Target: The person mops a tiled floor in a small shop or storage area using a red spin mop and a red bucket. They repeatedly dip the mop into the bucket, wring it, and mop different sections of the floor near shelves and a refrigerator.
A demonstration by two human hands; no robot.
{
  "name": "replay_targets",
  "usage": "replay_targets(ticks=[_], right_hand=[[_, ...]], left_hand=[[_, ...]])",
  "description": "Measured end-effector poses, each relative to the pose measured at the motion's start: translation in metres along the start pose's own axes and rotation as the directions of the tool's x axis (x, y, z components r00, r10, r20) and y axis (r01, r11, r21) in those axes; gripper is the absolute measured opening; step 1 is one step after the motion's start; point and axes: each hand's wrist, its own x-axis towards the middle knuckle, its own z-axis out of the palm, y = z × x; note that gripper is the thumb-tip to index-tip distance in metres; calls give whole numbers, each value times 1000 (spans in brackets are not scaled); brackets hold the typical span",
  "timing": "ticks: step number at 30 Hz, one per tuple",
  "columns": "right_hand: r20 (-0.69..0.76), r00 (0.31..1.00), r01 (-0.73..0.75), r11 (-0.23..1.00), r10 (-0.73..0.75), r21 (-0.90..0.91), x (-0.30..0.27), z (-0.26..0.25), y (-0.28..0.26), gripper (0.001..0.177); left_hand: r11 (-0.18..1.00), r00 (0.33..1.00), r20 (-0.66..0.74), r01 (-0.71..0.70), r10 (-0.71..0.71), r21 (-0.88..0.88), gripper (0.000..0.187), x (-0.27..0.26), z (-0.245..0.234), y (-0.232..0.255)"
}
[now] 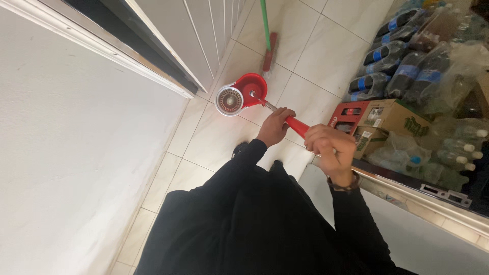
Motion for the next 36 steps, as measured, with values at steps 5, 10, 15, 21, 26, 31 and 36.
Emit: replay_targets(ticks=[5,10,15,21,26,31,36], right_hand=[[-43,997,69,996,-71,-52,-19,-16,-15,67],[-40,999,30,999,-31,-20,-2,-5,-34,67],[-39,998,52,997,-54,-53,-18,-7,-28,67],[-39,995,89,996,-88,26,-31,-7,-13,63],[-17,997,69,997,-69,16,-13,-2,-37,67],[-36,996,87,996,-86,0,-34,-13,-38,67],[-62,993,99,995,-97,27,-26,-19,-49,66]], left_hand=[[993,992,14,-122,122,-2,50,-16,-25,50],[993,993,25,-119,119,9,54,-16,-26,50],[991,991,-25,-133,132,-11,54,-22,-20,48],[988,987,-60,-151,152,14,51,-19,-6,26],[988,985,-71,-155,156,19,56,-21,0,25],[984,983,-60,-173,176,41,56,-34,4,33],[977,976,-70,-203,208,72,58,-25,11,33]])
